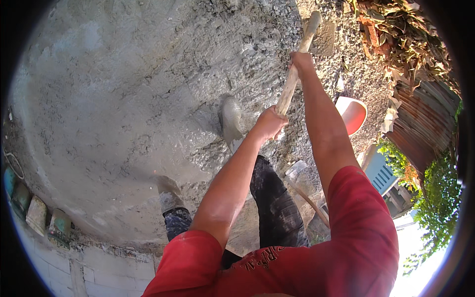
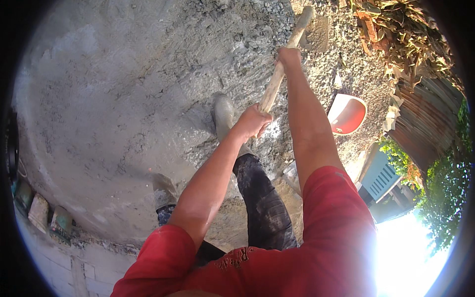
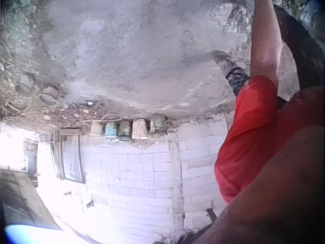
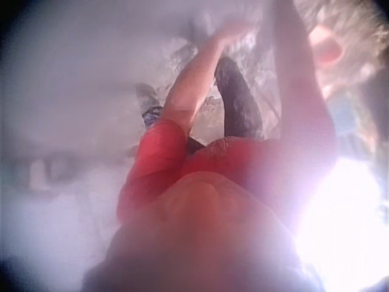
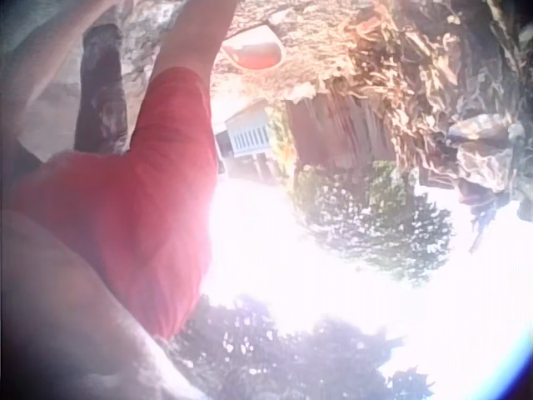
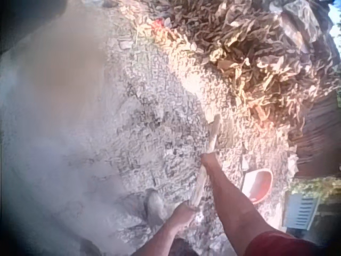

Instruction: The person scoops wet concrete into buckets using a smaller container and سپس uses a hoe to mix a pile of wet concrete on the ground.

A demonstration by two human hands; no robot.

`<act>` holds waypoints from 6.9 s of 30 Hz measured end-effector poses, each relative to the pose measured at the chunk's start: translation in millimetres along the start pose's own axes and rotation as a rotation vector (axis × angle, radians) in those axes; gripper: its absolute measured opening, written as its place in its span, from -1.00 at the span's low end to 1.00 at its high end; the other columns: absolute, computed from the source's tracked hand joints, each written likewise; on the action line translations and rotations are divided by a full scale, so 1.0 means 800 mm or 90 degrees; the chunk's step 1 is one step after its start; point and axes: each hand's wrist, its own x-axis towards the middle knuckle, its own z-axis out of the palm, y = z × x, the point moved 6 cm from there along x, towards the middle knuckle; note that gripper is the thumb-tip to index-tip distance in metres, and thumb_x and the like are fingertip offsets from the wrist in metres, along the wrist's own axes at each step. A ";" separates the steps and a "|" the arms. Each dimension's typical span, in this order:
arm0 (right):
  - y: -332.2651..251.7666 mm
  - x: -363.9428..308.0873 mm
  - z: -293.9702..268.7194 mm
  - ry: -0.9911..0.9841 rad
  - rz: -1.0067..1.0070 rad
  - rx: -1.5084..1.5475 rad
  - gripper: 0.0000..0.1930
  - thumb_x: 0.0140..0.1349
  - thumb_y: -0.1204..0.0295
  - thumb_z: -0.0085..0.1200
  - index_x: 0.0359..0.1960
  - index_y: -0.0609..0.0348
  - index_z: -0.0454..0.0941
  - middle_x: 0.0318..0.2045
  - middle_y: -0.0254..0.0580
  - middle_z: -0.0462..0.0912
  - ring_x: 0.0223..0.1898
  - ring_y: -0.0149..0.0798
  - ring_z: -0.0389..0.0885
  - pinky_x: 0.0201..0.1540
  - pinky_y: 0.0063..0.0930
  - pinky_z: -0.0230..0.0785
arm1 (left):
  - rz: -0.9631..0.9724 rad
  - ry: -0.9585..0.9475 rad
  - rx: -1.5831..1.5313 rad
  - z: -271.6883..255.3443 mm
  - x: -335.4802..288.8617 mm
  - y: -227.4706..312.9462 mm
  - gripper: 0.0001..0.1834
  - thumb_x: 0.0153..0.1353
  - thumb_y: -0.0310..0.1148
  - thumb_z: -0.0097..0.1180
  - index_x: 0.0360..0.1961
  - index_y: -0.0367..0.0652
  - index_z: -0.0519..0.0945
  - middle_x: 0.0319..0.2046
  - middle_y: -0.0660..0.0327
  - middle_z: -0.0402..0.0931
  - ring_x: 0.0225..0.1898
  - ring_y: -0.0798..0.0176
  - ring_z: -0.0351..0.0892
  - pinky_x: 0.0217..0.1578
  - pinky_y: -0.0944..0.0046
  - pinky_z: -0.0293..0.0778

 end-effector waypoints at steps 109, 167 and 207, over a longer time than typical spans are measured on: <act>-0.044 -0.901 0.673 -0.496 0.156 0.183 -0.78 0.10 0.54 0.01 -0.30 0.49 0.32 -0.69 -0.02 0.46 -0.76 -0.15 0.49 -0.72 -0.26 0.37 | -0.127 0.457 -0.093 -0.462 -0.871 -0.041 -0.64 0.13 -0.43 0.13 -0.05 -0.30 0.40 -0.65 0.28 0.39 -0.75 0.37 0.38 -0.74 0.30 0.30; -0.279 -0.908 0.283 -0.497 -0.485 -0.660 -0.72 0.13 0.38 0.28 -0.56 0.32 0.49 -0.67 -0.15 0.53 -0.69 -0.27 0.52 -0.62 -0.30 0.45 | -0.080 0.764 -0.546 -0.200 -1.063 -0.703 -0.75 0.37 -0.17 0.04 -0.24 -0.14 0.56 -0.47 0.20 0.58 -0.46 0.23 0.62 -0.51 0.17 0.59; -0.592 -0.571 0.099 -0.455 -0.880 -1.232 -0.61 0.19 0.26 0.29 -0.45 0.48 0.60 -0.68 -0.08 0.58 -0.66 -0.20 0.62 -0.59 -0.22 0.42 | 0.081 0.622 -0.413 0.276 -0.442 -0.149 -0.53 0.10 -0.01 0.26 -0.17 -0.21 0.71 -0.16 -0.06 0.69 -0.13 0.01 0.71 -0.12 0.07 0.57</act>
